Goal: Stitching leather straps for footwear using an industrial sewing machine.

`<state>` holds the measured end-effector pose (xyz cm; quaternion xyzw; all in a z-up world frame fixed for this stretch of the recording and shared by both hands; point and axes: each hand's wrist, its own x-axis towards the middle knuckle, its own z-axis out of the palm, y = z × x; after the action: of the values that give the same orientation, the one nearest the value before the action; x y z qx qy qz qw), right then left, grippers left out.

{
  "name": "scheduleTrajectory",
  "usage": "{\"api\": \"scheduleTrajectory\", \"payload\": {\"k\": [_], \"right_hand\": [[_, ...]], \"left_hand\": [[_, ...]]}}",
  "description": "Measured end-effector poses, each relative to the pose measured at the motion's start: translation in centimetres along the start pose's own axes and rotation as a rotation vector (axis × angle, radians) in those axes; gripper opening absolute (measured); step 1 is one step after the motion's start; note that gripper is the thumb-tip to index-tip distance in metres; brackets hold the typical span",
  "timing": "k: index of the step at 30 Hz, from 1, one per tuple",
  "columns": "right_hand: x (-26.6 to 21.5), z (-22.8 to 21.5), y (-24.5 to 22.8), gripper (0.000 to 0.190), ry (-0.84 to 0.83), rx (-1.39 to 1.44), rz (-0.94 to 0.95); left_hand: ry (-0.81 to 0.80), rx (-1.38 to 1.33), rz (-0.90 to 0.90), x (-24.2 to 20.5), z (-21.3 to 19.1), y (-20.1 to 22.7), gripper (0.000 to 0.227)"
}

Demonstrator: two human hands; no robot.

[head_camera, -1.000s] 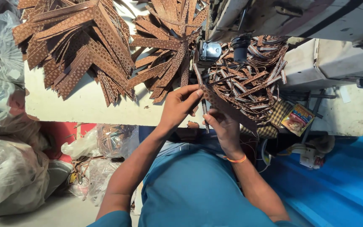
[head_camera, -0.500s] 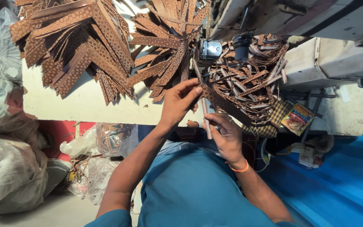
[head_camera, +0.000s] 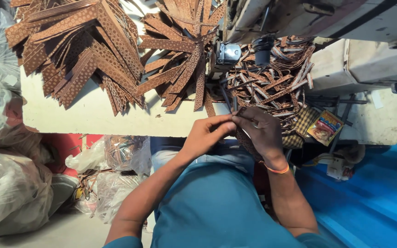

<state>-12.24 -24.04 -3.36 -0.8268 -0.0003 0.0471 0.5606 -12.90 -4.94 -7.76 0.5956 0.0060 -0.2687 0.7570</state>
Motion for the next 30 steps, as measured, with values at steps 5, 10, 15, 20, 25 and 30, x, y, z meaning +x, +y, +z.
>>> {"api": "scheduleTrajectory", "payload": {"k": [5,10,15,20,25,30], "right_hand": [[0.1,0.4,0.0,0.017,-0.007,0.307,0.114],[0.4,0.5,1.9,0.016,0.000,0.423,0.104],[0.6,0.9,1.6,0.020,0.044,0.436,0.078],[1.0,1.3,1.7,0.023,0.097,0.420,0.038],[1.5,1.6,1.5,0.025,0.132,0.507,0.048],[1.8,1.8,1.7,0.026,0.166,0.521,0.010]], "left_hand": [[0.079,0.160,0.191,-0.2,0.4,0.2,0.030],[0.065,0.183,0.191,-0.3,0.2,0.1,0.030],[0.095,0.226,0.185,-0.4,0.1,-0.2,0.030],[0.166,0.217,0.142,-0.8,0.7,0.5,0.029],[0.224,0.385,0.292,-1.4,0.8,-0.9,0.015],[0.265,0.391,0.454,-1.8,0.9,-0.4,0.015]]}}
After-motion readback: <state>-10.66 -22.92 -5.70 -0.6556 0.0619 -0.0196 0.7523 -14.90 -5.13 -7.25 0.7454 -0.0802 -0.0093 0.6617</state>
